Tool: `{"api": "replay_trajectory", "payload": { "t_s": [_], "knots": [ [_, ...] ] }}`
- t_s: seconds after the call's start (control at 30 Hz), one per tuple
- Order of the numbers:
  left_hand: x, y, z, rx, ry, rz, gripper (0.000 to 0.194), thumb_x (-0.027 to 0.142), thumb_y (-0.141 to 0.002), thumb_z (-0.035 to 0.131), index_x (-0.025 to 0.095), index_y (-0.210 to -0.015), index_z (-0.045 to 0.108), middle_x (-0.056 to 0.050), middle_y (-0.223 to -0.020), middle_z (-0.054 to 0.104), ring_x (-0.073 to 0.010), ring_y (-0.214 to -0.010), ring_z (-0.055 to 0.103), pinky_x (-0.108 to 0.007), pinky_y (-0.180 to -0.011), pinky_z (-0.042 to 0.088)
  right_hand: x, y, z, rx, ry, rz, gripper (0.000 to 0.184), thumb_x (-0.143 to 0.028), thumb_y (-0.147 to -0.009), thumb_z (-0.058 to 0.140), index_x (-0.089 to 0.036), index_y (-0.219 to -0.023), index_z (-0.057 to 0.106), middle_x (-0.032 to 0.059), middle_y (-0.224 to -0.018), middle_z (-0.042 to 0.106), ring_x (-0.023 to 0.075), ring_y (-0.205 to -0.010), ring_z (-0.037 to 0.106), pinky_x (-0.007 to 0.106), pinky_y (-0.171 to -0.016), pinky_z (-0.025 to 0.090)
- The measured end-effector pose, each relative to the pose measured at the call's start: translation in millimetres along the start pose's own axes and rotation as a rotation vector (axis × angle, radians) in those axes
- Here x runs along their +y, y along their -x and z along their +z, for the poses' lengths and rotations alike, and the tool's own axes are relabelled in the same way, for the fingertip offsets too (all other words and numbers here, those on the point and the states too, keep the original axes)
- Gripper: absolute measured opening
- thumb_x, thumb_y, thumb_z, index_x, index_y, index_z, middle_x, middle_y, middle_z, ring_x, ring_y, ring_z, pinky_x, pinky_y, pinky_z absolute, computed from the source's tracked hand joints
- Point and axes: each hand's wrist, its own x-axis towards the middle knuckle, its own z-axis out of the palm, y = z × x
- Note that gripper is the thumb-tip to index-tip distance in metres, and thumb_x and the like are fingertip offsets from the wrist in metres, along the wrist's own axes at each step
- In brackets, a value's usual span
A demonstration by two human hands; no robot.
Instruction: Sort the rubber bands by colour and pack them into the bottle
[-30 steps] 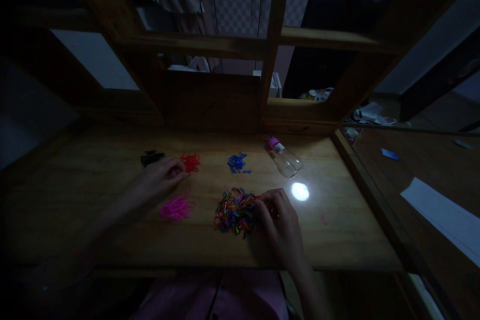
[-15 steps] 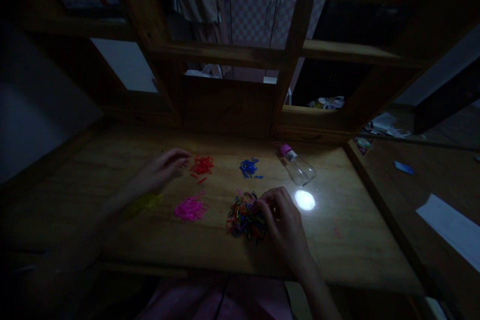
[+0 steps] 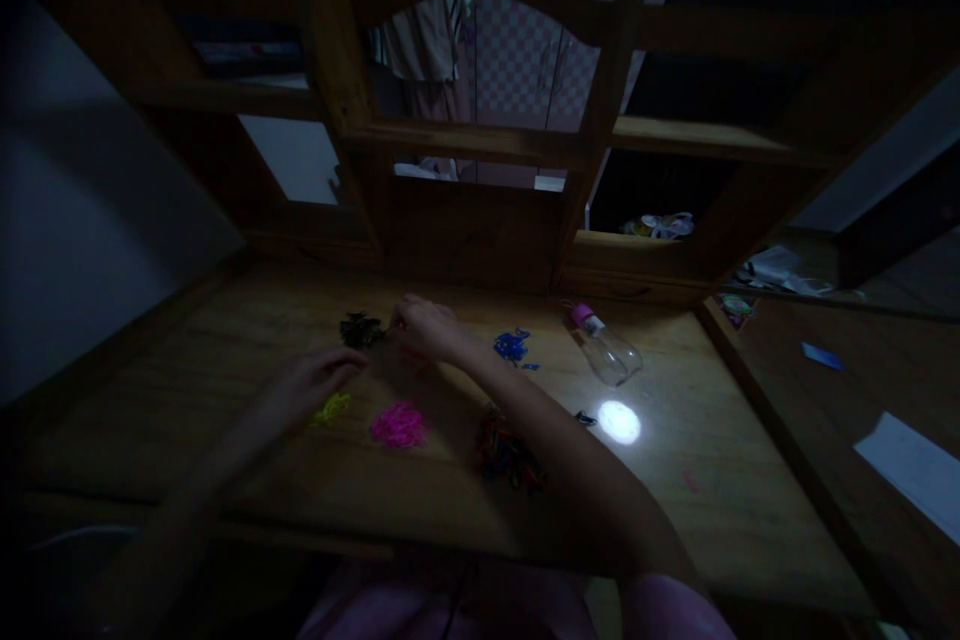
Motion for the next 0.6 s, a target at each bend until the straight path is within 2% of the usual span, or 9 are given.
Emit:
{"api": "replay_trajectory", "payload": {
  "t_s": [0.07, 0.13, 0.2, 0.27, 0.33, 0.4, 0.5, 0.6],
  "knots": [
    [0.6, 2.0, -0.5, -0.019, -0.002, 0.008, 0.016, 0.036, -0.074, 0.068, 0.026, -0.085, 0.075, -0.005, -0.091, 0.074, -0.03, -0.089, 0.063, -0.038, -0.085, 0.048, 0.4, -21.7, 10.2, -0.008, -0.001, -0.022, 0.01, -0.026, -0.093, 0.061, -0.018, -0.098, 0.064, 0.0042, -0.103, 0.06, 0.0159, -0.09, 0.057, 0.025, -0.074, 0.038],
    [1.1, 2.0, -1.0, -0.035, -0.045, 0.059, 0.017, 0.037, -0.078, 0.065, 0.027, -0.089, 0.076, -0.006, -0.095, 0.074, -0.0297, -0.091, 0.063, -0.039, -0.089, 0.048, 2.6, -31.7, 13.6, 0.009, -0.001, -0.022, 0.013, -0.024, -0.093, 0.059, -0.018, -0.104, 0.064, 0.0049, -0.108, 0.06, 0.0164, -0.091, 0.058, 0.025, -0.075, 0.038],
    [0.3, -1.2, 0.0, -0.082, -0.166, 0.197, 0.022, 0.037, -0.084, 0.061, 0.027, -0.098, 0.075, -0.007, -0.105, 0.073, -0.0291, -0.1, 0.063, -0.042, -0.096, 0.045, 7.5, -30.6, 9.9, 0.041, 0.001, -0.007, 0.017, -0.021, -0.095, 0.056, -0.018, -0.111, 0.062, 0.0062, -0.112, 0.059, 0.0164, -0.092, 0.058, 0.026, -0.075, 0.039],
    [-3.1, -7.9, 3.0, -0.139, -0.389, 0.387, 0.027, 0.035, -0.09, 0.054, 0.027, -0.11, 0.071, -0.006, -0.117, 0.071, -0.028, -0.116, 0.058, -0.048, -0.108, 0.036, 14.2, -18.8, 0.1, 0.094, -0.001, 0.005, 0.02, -0.017, -0.095, 0.053, -0.018, -0.114, 0.06, 0.0067, -0.113, 0.058, 0.0156, -0.09, 0.059, 0.025, -0.075, 0.04],
    [-9.2, -16.5, 7.7, -0.162, -0.644, 0.546, 0.031, 0.031, -0.094, 0.048, 0.026, -0.119, 0.067, -0.006, -0.126, 0.067, -0.0275, -0.131, 0.048, -0.056, -0.117, 0.019, 20.8, 2.4, -13.6, 0.184, -0.011, -0.009, 0.019, -0.017, -0.096, 0.051, -0.02, -0.113, 0.06, 0.006, -0.109, 0.059, 0.0148, -0.085, 0.059, 0.025, -0.074, 0.041],
    [-16.7, -25.3, 12.1, -0.141, -0.842, 0.627, 0.035, 0.028, -0.097, 0.043, 0.025, -0.125, 0.063, -0.007, -0.132, 0.064, -0.0287, -0.138, 0.04, -0.06, -0.118, 0.007, 25.5, 31.4, -28.6, 0.247, -0.011, -0.023, 0.018, -0.017, -0.096, 0.05, -0.021, -0.11, 0.061, 0.0055, -0.105, 0.06, 0.0145, -0.081, 0.058, 0.025, -0.072, 0.041],
    [-25.8, -35.2, 13.8, -0.093, -1.005, 0.668, 0.041, 0.024, -0.098, 0.039, 0.02, -0.134, 0.057, -0.011, -0.14, 0.057, -0.03, -0.143, 0.033, -0.061, -0.119, 0.002, 27.7, 81.7, -49.4, 0.304, -0.008, 0.009, 0.016, -0.018, -0.096, 0.051, -0.021, -0.107, 0.062, 0.0052, -0.097, 0.06, 0.0145, -0.075, 0.056, 0.025, -0.067, 0.042],
    [-26.7, -40.0, 8.9, -0.067, -1.071, 0.689, 0.041, 0.026, -0.098, 0.04, 0.016, -0.134, 0.057, -0.014, -0.141, 0.055, -0.0301, -0.145, 0.03, -0.06, -0.119, 0.0, 27.8, 128.5, -64.9, 0.334, -0.026, 0.074, 0.016, -0.02, -0.097, 0.05, -0.021, -0.106, 0.064, 0.005, -0.095, 0.061, 0.014, -0.072, 0.056, 0.026, -0.063, 0.041]
  ]
}}
